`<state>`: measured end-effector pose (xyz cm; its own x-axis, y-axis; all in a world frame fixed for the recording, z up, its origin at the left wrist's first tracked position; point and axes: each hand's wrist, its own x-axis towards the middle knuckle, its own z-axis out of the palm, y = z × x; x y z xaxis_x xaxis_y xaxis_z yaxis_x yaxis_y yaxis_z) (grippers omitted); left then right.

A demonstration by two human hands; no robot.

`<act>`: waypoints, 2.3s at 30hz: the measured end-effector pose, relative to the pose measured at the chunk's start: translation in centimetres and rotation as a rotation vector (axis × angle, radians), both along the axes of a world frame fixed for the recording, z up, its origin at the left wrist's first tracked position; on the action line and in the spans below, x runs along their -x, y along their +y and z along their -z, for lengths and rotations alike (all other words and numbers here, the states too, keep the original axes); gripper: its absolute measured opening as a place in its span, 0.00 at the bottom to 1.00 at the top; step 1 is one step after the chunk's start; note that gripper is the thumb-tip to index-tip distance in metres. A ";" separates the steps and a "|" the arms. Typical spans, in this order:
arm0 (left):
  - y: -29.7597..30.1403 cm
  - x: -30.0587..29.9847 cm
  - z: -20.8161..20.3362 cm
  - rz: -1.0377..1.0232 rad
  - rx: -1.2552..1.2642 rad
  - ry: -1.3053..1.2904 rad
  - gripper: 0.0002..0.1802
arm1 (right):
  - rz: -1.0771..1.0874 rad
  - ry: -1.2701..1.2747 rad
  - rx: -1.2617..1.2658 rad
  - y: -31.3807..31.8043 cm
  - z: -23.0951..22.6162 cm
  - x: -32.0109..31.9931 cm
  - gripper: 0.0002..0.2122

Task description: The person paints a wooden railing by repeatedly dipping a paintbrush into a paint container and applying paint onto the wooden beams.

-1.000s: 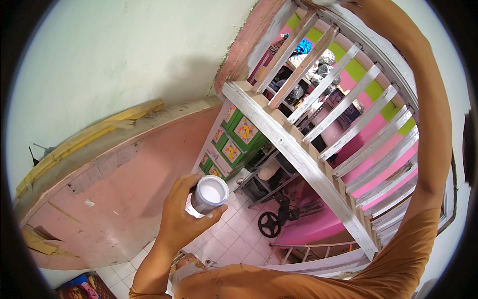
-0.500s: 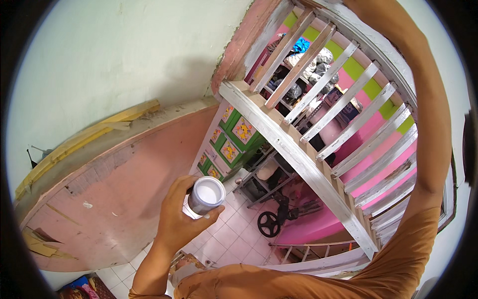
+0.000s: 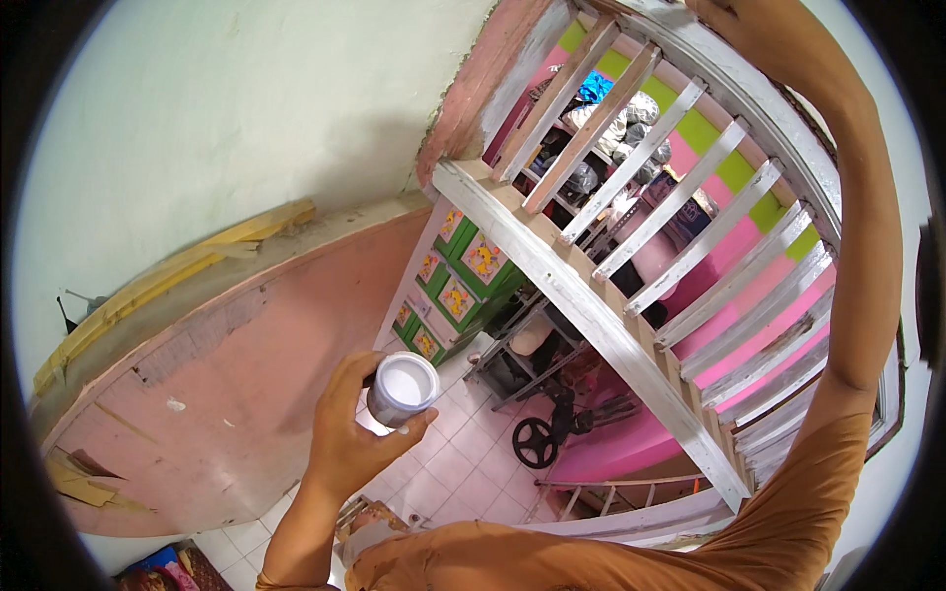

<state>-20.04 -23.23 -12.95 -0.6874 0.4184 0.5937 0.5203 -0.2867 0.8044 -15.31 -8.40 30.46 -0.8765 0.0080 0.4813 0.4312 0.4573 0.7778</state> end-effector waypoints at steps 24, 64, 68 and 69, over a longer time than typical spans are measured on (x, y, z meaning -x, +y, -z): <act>0.8 1.2 -0.9 -0.081 -0.004 -0.011 0.31 | -0.415 -0.235 1.531 2.8 15.5 -2.7 0.09; 6.3 6.3 -10.0 -0.052 -0.075 0.023 0.31 | -0.508 0.101 1.965 9.0 15.3 -0.3 0.11; 8.3 8.5 -11.0 -0.102 -0.093 0.064 0.32 | -0.519 0.211 2.024 11.3 15.3 0.8 0.11; 8.6 9.0 -11.2 -0.126 -0.080 0.061 0.32 | -0.514 0.257 2.053 11.6 15.1 0.9 0.11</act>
